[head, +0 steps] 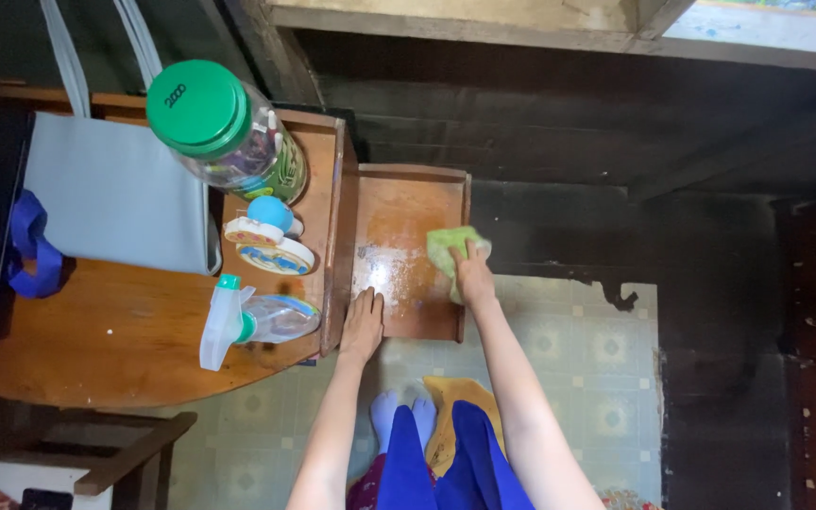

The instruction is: The person wipes a wooden table with a green cloth, then moves a light blue bag and a black laptop onto the table. They spray a cleaning solution onto a small wooden tray and wipe it thoroughly with the cloth.

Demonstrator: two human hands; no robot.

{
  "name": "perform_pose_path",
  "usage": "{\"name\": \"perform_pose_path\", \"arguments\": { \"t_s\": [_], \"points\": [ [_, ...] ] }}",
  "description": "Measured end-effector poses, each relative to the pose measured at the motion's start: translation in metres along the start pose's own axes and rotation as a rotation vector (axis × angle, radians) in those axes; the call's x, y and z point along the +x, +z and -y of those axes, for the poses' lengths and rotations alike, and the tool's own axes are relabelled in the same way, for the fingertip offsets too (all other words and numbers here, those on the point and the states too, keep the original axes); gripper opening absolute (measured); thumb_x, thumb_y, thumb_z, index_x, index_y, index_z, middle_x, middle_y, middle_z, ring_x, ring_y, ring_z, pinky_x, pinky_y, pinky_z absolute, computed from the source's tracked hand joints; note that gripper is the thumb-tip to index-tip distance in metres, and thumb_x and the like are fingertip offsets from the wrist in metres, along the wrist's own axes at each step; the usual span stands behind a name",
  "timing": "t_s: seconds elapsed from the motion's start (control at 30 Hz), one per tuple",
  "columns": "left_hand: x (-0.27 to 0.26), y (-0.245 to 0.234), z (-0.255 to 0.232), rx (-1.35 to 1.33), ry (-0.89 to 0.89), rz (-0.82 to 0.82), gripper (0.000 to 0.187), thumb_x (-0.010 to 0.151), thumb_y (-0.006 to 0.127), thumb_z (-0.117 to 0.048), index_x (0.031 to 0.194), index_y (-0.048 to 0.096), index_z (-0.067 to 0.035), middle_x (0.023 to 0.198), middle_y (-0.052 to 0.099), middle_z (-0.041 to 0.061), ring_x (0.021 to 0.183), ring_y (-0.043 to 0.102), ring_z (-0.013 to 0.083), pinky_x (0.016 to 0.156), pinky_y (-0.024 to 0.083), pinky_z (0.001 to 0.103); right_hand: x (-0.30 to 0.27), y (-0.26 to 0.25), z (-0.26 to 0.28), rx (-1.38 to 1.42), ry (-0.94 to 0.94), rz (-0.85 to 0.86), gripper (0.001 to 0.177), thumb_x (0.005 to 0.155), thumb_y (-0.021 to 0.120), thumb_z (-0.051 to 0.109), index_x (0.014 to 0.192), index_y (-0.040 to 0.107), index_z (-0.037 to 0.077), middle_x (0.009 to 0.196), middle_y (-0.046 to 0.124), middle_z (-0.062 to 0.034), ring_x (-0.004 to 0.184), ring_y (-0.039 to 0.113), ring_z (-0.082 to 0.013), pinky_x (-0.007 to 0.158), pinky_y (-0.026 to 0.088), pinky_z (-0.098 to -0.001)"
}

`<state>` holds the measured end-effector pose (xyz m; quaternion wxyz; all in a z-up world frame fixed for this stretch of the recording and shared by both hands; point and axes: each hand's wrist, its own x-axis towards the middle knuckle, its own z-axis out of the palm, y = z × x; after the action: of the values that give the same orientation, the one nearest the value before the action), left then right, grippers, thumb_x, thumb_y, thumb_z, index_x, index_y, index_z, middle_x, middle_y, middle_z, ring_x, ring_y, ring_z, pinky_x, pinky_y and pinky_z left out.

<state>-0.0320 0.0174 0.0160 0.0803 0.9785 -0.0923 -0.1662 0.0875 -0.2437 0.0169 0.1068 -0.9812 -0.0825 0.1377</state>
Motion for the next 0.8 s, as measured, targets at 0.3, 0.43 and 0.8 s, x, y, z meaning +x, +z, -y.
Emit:
{"name": "perform_pose_path", "arguments": {
  "t_s": [0.3, 0.43, 0.8],
  "points": [
    [-0.005, 0.007, -0.001, -0.002, 0.018, -0.008, 0.065, 0.092, 0.063, -0.020, 0.151, 0.037, -0.007, 0.153, 0.041, 0.018, 0.146, 0.038, 0.0293, 0.118, 0.032, 0.041, -0.037, 0.019, 0.011, -0.172, -0.280, -0.070, 0.072, 0.091, 0.061, 0.011, 0.158, 0.035, 0.016, 0.164, 0.023, -0.0261, 0.132, 0.053, -0.0416, 0.119, 0.034, -0.0502],
    [-0.008, 0.010, -0.003, 0.023, 0.015, -0.014, 0.070, 0.092, 0.064, -0.022, 0.154, 0.034, -0.007, 0.153, 0.041, 0.017, 0.146, 0.037, 0.0284, 0.118, 0.031, 0.041, -0.063, 0.013, 0.013, -0.270, -0.398, -0.020, 0.064, 0.093, 0.054, 0.009, 0.155, 0.040, 0.016, 0.162, 0.031, -0.0212, 0.134, 0.052, -0.0382, 0.120, 0.034, -0.0478],
    [-0.019, -0.004, -0.012, 0.001, 0.008, -0.169, 0.056, 0.097, 0.045, -0.007, 0.153, 0.038, -0.008, 0.147, 0.048, 0.015, 0.133, 0.050, 0.0273, 0.101, 0.044, 0.034, -0.104, 0.041, 0.017, -0.109, -0.876, -0.037, 0.058, 0.079, 0.072, 0.017, 0.134, 0.058, 0.029, 0.145, 0.055, -0.0051, 0.119, 0.060, -0.0325, 0.113, 0.044, -0.0434]
  ]
}}
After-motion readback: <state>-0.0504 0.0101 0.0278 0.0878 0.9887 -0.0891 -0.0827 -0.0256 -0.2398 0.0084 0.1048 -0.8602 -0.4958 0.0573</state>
